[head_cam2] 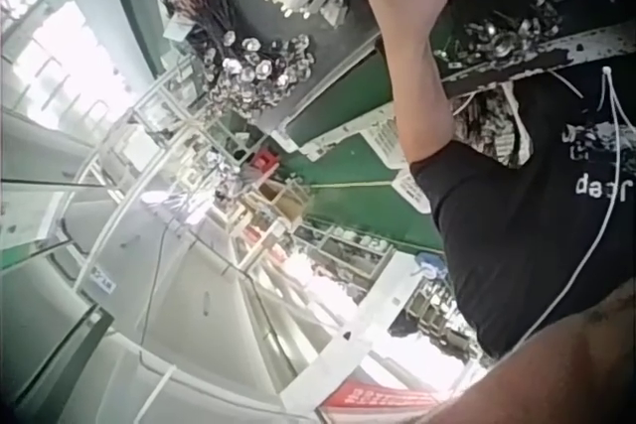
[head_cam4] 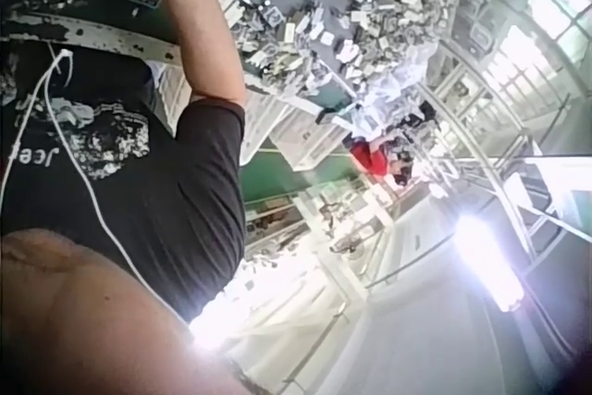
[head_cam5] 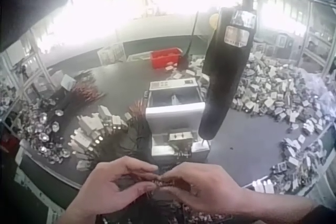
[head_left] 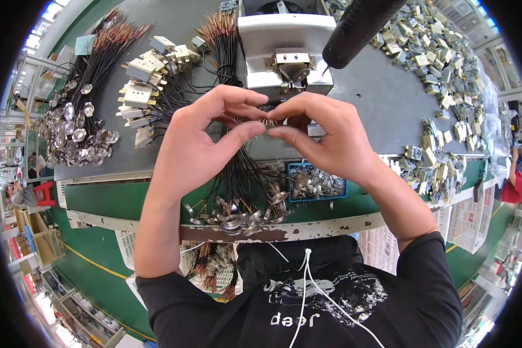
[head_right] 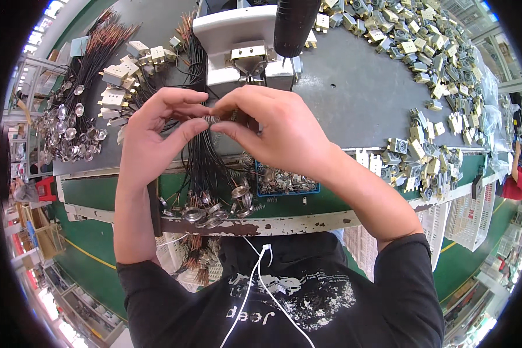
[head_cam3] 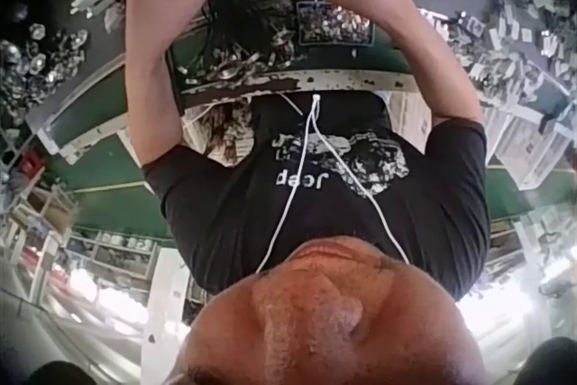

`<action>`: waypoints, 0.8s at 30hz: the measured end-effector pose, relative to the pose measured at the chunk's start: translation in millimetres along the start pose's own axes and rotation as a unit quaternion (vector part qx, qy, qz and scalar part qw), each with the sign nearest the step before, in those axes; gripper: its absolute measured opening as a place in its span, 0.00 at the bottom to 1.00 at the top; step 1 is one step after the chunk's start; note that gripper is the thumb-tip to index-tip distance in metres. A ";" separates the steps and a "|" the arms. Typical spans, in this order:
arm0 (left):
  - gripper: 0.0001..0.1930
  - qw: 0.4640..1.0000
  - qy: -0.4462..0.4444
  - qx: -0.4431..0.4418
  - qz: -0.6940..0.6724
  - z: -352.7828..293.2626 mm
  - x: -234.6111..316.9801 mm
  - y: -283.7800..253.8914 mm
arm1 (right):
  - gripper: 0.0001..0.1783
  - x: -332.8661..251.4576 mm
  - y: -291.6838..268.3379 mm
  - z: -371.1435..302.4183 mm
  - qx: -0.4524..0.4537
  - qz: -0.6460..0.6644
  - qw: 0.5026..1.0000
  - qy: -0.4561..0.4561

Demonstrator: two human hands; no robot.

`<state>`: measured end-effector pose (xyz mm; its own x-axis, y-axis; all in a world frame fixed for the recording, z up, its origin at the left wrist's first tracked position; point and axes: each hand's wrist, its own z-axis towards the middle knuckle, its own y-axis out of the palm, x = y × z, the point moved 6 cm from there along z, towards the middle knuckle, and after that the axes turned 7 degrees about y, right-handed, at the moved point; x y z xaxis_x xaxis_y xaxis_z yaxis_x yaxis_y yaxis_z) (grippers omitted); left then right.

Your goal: Assembling electronic components onto a base using a power tool and connecting wiring harnesses.

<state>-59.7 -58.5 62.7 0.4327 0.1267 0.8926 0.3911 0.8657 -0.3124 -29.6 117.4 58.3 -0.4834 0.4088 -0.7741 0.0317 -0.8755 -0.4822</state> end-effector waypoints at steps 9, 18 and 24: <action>0.15 0.991 0.092 -0.044 0.081 2.7 9.5 2.1 | 0.12 20.8 11.4 -11.0 -0.135 0.191 0.930 0.284; 0.10 0.975 0.085 -0.016 0.207 -5.9 5.8 -14.0 | 0.16 5.0 18.0 -29.2 -0.142 -0.213 0.966 0.021; 0.04 0.978 -0.069 -0.119 0.158 -15.8 -15.2 -13.3 | 0.16 7.7 28.0 -56.0 -0.315 0.023 0.948 0.038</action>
<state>-58.7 -79.6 48.2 0.4552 0.4473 0.7698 0.4404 0.6383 -0.6313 16.6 110.4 15.9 -0.4060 0.4117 -0.8159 0.5786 -0.5753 -0.5782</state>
